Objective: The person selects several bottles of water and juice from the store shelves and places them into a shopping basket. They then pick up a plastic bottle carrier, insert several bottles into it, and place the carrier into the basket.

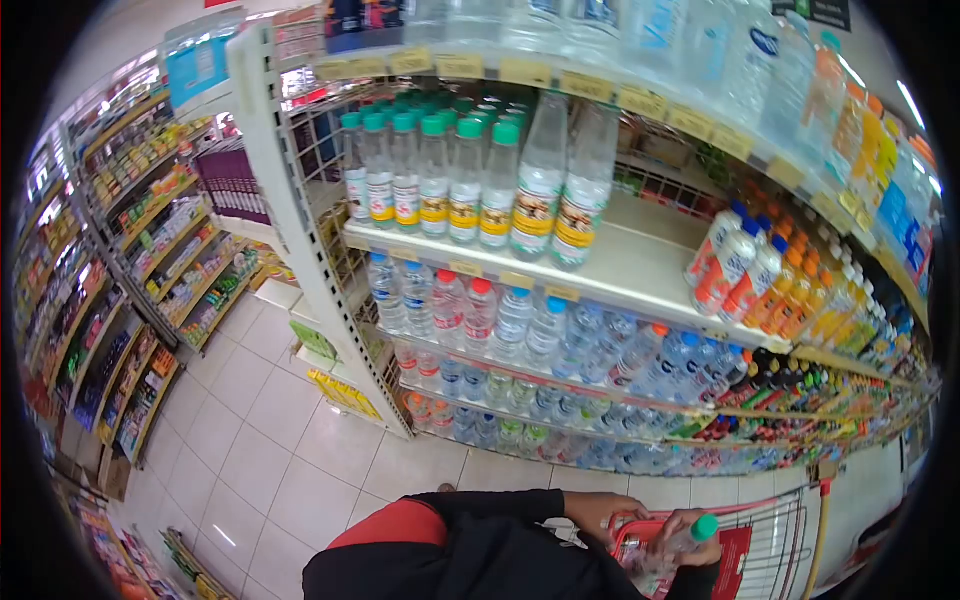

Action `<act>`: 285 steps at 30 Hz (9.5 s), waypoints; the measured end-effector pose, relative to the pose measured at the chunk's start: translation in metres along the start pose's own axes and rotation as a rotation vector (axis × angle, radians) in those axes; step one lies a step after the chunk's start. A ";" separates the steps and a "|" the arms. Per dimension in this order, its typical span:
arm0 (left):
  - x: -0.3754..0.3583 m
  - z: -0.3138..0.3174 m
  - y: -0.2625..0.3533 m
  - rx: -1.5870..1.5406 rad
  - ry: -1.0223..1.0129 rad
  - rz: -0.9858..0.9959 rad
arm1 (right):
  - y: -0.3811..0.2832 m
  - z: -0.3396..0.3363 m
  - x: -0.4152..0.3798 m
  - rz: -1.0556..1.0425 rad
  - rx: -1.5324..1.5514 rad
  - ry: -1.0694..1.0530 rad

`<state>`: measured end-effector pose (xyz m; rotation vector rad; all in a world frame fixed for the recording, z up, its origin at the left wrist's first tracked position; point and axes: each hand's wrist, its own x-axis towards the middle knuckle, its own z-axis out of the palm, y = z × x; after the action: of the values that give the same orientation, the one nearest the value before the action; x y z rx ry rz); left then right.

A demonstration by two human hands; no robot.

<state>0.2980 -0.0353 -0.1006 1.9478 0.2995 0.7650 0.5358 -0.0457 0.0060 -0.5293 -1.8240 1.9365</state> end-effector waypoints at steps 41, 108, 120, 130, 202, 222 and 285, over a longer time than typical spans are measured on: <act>-0.054 -0.254 0.153 1.255 0.852 -0.007 | -0.135 -0.080 0.368 -0.528 -0.182 0.414; -0.035 -0.243 0.127 1.355 0.822 -0.203 | -0.147 -0.153 0.510 -0.271 0.440 0.472; -0.077 -0.224 0.139 1.353 1.007 -0.210 | -0.138 -0.217 0.592 -0.226 0.453 0.080; -0.111 -0.219 0.136 1.383 1.173 -0.307 | -0.125 -0.196 0.590 -0.164 0.411 0.091; -0.213 -0.216 0.126 1.233 1.241 -0.279 | -0.164 -0.136 0.456 0.090 -1.325 0.383; -0.171 -0.236 0.038 0.753 0.404 -0.241 | 0.232 0.025 -0.040 1.119 -0.783 1.169; -0.374 0.053 -0.111 0.459 0.103 -1.691 | 0.317 -0.122 -0.260 0.233 0.772 1.457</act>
<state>0.0550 -0.2088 -0.3569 1.2910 1.9377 -0.3868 0.8052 -0.1006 -0.3220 -1.3540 -0.1073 1.3976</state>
